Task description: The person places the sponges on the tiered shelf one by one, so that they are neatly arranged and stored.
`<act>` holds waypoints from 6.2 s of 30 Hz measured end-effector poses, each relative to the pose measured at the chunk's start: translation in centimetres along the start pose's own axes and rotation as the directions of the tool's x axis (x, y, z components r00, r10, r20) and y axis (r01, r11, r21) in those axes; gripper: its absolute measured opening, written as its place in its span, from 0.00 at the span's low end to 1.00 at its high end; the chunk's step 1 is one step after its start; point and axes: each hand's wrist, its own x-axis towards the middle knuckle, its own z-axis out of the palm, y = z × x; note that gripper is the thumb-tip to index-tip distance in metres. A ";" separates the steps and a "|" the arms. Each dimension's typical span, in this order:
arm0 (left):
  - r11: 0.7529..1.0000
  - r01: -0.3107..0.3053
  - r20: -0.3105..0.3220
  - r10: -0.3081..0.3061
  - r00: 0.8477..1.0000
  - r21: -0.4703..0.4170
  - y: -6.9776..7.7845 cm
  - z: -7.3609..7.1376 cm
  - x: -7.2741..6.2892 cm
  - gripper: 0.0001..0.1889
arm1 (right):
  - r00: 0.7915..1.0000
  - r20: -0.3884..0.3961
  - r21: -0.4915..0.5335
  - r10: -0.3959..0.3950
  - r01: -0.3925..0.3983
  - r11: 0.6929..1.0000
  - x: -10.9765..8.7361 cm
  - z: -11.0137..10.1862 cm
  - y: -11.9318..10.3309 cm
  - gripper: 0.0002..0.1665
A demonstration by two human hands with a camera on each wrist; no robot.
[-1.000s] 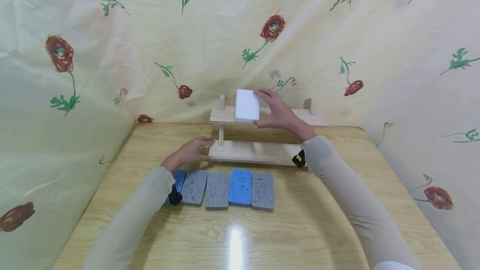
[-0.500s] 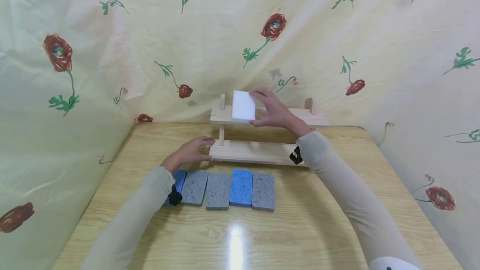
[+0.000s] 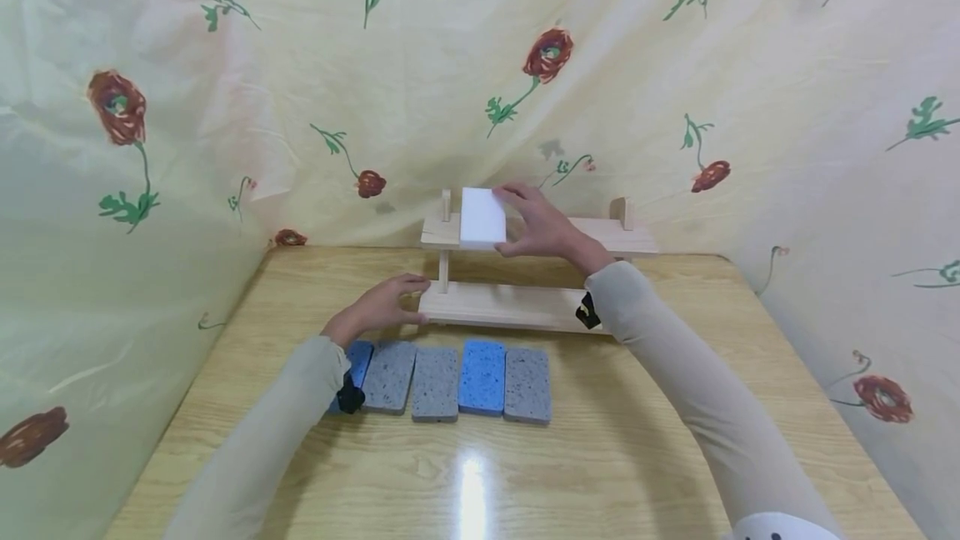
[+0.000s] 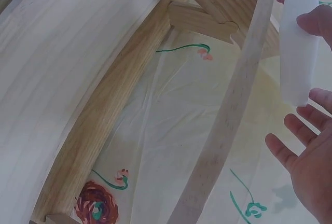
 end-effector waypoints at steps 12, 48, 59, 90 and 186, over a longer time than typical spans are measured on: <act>1.000 -0.013 -0.001 0.013 1.000 0.001 -0.4 0.2 0.4 0.40 | 1.000 0.012 -0.035 0.009 -0.008 0.999 0.6 0.9 0.7 0.59; 0.999 0.009 0.007 -0.009 1.000 -0.042 -0.6 0.3 0.1 0.41 | 0.993 0.077 0.002 0.095 -0.095 0.995 1.4 1.5 0.9 0.57; 1.000 -0.005 0.006 0.005 1.000 -0.029 -0.5 0.2 0.1 0.41 | 0.994 0.086 0.018 0.073 -0.075 0.997 1.8 1.8 1.7 0.56; 1.000 0.022 0.007 -0.022 1.000 -0.006 -0.4 0.1 0.3 0.41 | 0.991 0.113 0.039 0.073 -0.078 0.996 1.4 1.7 1.4 0.55; 0.999 -0.031 -0.003 0.031 1.000 0.037 0.0 -0.4 0.0 0.41 | 0.971 0.164 -0.060 -0.173 0.185 0.981 -19.4 7.8 -1.2 0.64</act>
